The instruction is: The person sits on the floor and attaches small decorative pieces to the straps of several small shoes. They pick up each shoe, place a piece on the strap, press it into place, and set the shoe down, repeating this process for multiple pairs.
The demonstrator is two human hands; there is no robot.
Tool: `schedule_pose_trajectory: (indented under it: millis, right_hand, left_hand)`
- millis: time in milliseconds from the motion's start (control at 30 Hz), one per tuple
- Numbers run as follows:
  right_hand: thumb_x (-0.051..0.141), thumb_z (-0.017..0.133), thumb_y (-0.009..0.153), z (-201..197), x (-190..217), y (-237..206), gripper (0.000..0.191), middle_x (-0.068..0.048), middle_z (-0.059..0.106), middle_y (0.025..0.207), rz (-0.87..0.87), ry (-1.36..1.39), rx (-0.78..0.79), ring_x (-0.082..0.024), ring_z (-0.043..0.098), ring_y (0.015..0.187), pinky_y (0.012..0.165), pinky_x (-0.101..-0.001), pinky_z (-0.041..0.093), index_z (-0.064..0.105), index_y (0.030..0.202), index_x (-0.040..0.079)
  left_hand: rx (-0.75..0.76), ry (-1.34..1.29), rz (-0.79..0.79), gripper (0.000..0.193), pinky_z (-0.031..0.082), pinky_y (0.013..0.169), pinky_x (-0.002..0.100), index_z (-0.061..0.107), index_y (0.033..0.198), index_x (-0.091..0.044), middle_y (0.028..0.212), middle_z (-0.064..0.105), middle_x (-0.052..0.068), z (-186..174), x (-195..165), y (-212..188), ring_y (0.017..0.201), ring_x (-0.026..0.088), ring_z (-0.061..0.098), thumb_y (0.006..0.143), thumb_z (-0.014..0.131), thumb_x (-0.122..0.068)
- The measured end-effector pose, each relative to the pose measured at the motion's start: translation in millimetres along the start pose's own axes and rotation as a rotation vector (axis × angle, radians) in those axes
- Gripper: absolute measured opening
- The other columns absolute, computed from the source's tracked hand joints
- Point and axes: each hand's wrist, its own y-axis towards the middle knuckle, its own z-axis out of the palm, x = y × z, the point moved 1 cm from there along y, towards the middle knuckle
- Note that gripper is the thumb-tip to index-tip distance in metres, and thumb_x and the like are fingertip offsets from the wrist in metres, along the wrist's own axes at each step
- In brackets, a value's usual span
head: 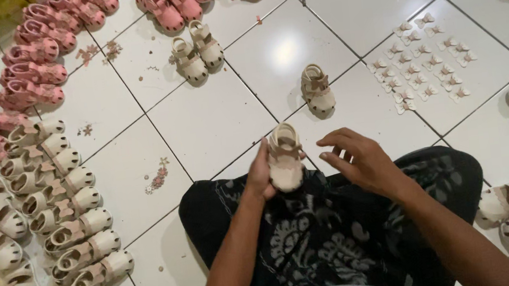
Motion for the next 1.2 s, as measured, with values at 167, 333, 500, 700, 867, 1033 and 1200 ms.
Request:
schedule_pose_trajectory:
  millis: [167, 333, 500, 700, 867, 1033, 1200]
  right_hand:
    - [0.033, 0.072, 0.091, 24, -74, 10, 0.049, -0.014, 0.070, 0.122, 0.360, -0.032, 0.021, -0.026, 0.074, 0.096, 0.079, -0.0395, 0.060, 0.065, 0.130, 0.004]
    - [0.048, 0.077, 0.086, 55, -134, 57, 0.084, -0.028, 0.060, 0.133, 0.445, -0.137, -0.056, -0.036, 0.067, 0.111, 0.090, -0.0451, 0.056, 0.051, 0.141, -0.008]
    - [0.059, 0.085, 0.081, 74, -133, 128, 0.107, -0.030, 0.051, 0.134, 0.530, -0.354, -0.151, -0.040, 0.051, 0.125, 0.085, -0.0528, 0.055, 0.040, 0.147, -0.011]
    - [0.045, 0.084, 0.077, 60, -134, 151, 0.075, -0.019, 0.071, 0.124, 0.548, -0.360, 0.247, -0.031, 0.071, 0.110, 0.090, -0.0440, 0.061, 0.062, 0.137, 0.005]
    - [0.029, 0.090, 0.072, 34, -147, 111, 0.067, -0.016, 0.068, 0.126, 0.219, -0.405, 0.364, -0.032, 0.065, 0.113, 0.097, -0.0449, 0.054, 0.064, 0.129, 0.005]
    - [0.018, 0.082, 0.082, 35, -156, 89, 0.055, -0.009, 0.070, 0.127, 0.289, -0.334, 0.432, -0.029, 0.066, 0.117, 0.103, -0.0426, 0.053, 0.064, 0.133, 0.010]
    - [0.012, 0.081, 0.079, 39, -165, 87, 0.057, -0.008, 0.068, 0.131, 0.172, -0.318, 0.446, -0.030, 0.060, 0.122, 0.105, -0.0437, 0.049, 0.063, 0.134, 0.012]
  left_hand:
    - [-0.363, 0.688, 0.243, 0.084, 0.044, 0.111, 0.045, 0.045, 0.148, 0.004, 0.145, 0.052, 0.023, -64, -46, 43, 0.136, 0.034, 0.051, 0.105, 0.024, -0.065]
    - [-0.479, 1.274, 0.462, 0.087, 0.034, 0.118, 0.050, 0.040, 0.151, 0.008, 0.153, 0.045, 0.030, -66, -19, 39, 0.144, 0.041, 0.042, 0.102, 0.041, -0.064]
    - [-0.598, 1.761, -0.001, 0.109, 0.041, 0.107, 0.050, 0.024, 0.151, 0.004, 0.145, 0.040, 0.025, -42, -11, 28, 0.132, 0.042, 0.041, 0.080, 0.077, -0.059]
    - [-0.509, 1.667, 0.530, 0.079, 0.043, 0.107, 0.052, 0.049, 0.138, 0.001, 0.133, 0.055, 0.022, -59, -26, 26, 0.125, 0.041, 0.051, 0.071, 0.089, -0.014]
    - [-0.308, 1.405, 0.584, 0.072, 0.045, 0.111, 0.045, 0.052, 0.137, -0.006, 0.141, 0.053, 0.019, -80, -30, 22, 0.134, 0.039, 0.051, 0.071, 0.080, -0.002]
    - [-0.189, 1.466, 0.468, 0.071, 0.043, 0.116, 0.044, 0.052, 0.140, -0.010, 0.148, 0.051, 0.016, -73, -32, 20, 0.141, 0.038, 0.049, 0.074, 0.073, 0.006]
    - [-0.145, 1.507, 0.378, 0.075, 0.040, 0.117, 0.044, 0.050, 0.140, -0.011, 0.149, 0.049, 0.015, -73, -38, 16, 0.142, 0.038, 0.045, 0.071, 0.073, 0.008]
